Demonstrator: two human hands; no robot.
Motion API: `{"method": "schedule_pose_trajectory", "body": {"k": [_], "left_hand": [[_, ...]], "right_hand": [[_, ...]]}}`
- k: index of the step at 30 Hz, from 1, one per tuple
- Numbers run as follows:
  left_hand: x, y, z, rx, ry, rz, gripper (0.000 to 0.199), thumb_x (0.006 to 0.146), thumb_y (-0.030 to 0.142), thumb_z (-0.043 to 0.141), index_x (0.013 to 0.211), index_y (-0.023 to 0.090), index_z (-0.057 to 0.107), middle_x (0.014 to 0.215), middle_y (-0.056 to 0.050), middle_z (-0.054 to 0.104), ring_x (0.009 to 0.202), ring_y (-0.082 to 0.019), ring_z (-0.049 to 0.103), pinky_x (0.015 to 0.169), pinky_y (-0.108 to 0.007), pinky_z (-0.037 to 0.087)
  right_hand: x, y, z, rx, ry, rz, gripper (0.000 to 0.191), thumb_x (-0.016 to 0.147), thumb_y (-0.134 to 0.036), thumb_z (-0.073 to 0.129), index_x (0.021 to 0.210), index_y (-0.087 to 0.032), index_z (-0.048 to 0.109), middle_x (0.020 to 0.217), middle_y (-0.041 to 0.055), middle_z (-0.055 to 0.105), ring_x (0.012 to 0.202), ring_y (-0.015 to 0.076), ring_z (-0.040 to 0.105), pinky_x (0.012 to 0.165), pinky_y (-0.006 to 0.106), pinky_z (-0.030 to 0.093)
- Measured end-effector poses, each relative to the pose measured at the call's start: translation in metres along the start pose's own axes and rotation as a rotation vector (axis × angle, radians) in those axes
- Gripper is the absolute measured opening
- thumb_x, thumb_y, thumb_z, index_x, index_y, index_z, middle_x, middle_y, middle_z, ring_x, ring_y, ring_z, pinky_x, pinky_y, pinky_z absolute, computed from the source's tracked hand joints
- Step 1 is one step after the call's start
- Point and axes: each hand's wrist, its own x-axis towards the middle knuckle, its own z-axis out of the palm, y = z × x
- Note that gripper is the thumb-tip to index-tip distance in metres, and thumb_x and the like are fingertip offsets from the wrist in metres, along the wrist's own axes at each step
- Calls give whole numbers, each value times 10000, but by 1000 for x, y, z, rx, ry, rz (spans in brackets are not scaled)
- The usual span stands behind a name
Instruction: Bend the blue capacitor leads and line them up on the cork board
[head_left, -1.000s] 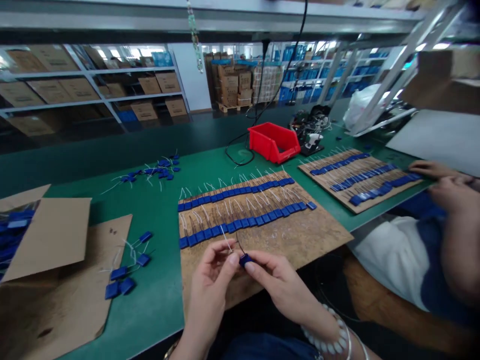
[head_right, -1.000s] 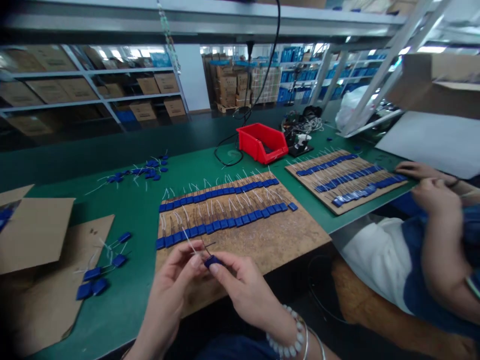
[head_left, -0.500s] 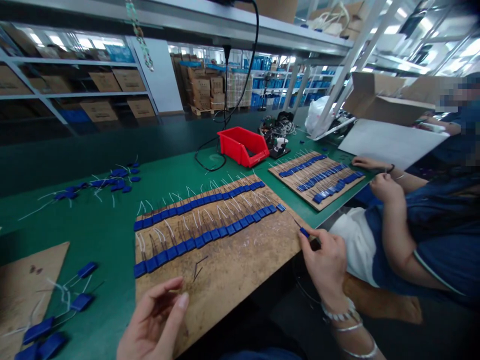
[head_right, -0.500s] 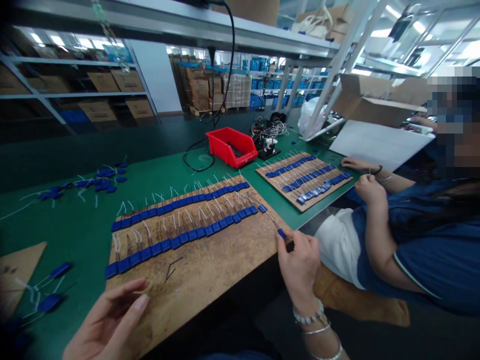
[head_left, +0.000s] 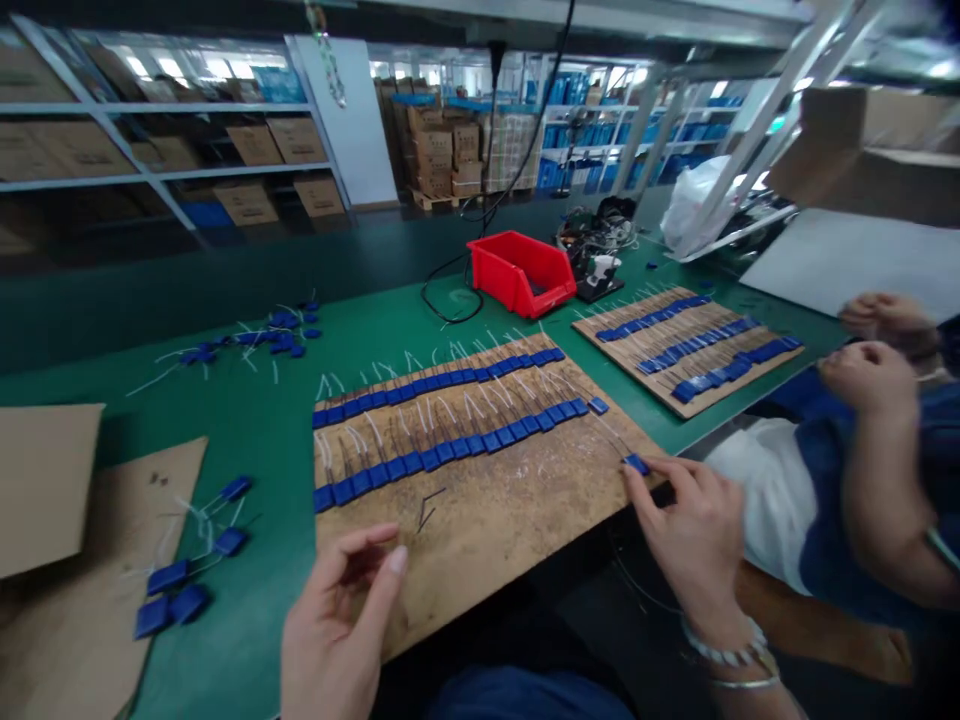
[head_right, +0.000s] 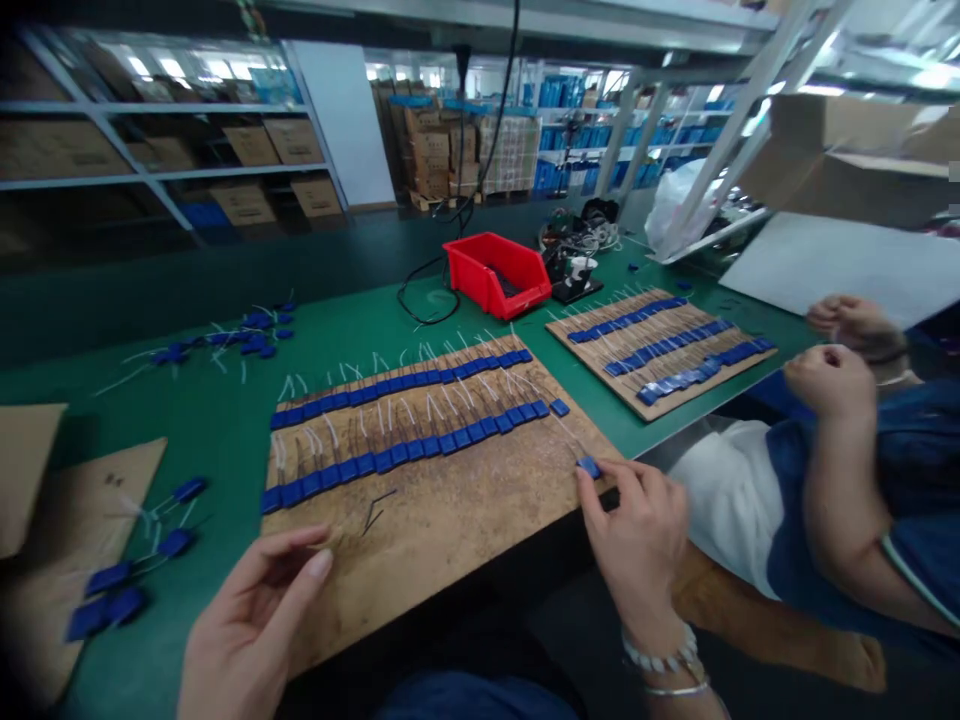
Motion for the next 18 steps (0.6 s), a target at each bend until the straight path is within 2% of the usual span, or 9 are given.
{"method": "schedule_pose_trajectory", "body": {"k": [4, 6, 8, 11, 14, 16, 18], "left_hand": [[-2, 1, -10, -25, 16, 28, 360, 815, 511, 747, 1028, 233, 663, 975, 14, 648, 905, -84, 589, 792, -105, 473], [-2, -1, -14, -27, 42, 31, 331, 836, 492, 730, 1030, 235, 653, 978, 16, 641, 906, -84, 588, 784, -118, 473], [-2, -4, -17, -12, 60, 26, 305, 852, 477, 714, 1027, 235, 651, 984, 17, 647, 903, -85, 594, 777, -128, 471], [-4, -9, -21, 21, 52, 25, 290, 857, 472, 702, 1014, 232, 656, 985, 15, 661, 893, -90, 605, 770, -143, 471], [-6, -15, -29, 78, 85, 43, 329, 835, 515, 710, 999, 232, 672, 977, 14, 675, 882, -101, 618, 783, -158, 479], [-7, -20, -37, 131, 146, 56, 392, 801, 573, 721, 998, 236, 683, 989, 12, 690, 890, -117, 634, 802, -173, 490], [-7, -29, -48, 180, 199, 69, 472, 755, 641, 728, 997, 238, 696, 1004, 6, 706, 900, -143, 654, 809, -194, 508]], "right_hand": [[1, -1, -2, -133, 9, 38, 512, 928, -569, 555, 1043, -102, 729, 941, 185, 677, 983, 366, 582, 907, 522, 379], [3, -13, -1, -80, 45, 0, 566, 924, -587, 550, 1116, -80, 713, 982, 209, 675, 1021, 392, 573, 925, 557, 378], [4, -38, -1, 100, 18, -117, 447, 947, -514, 574, 1109, -122, 711, 1029, 177, 687, 1023, 358, 589, 966, 555, 378], [2, -91, -3, 432, -153, -347, 211, 963, -346, 624, 1074, -190, 712, 1040, 95, 692, 1002, 278, 587, 979, 488, 423], [-4, -146, -7, 626, -370, -477, 268, 976, -241, 596, 1220, -147, 657, 1130, 119, 645, 1065, 262, 551, 953, 432, 481], [-8, -174, -9, 669, -471, -483, 325, 962, -199, 600, 1279, -132, 621, 1170, 126, 627, 1089, 268, 537, 970, 441, 492], [-10, -191, -12, 687, -526, -469, 392, 939, -191, 626, 1324, -132, 588, 1221, 126, 607, 1120, 278, 522, 1001, 460, 492]]}}
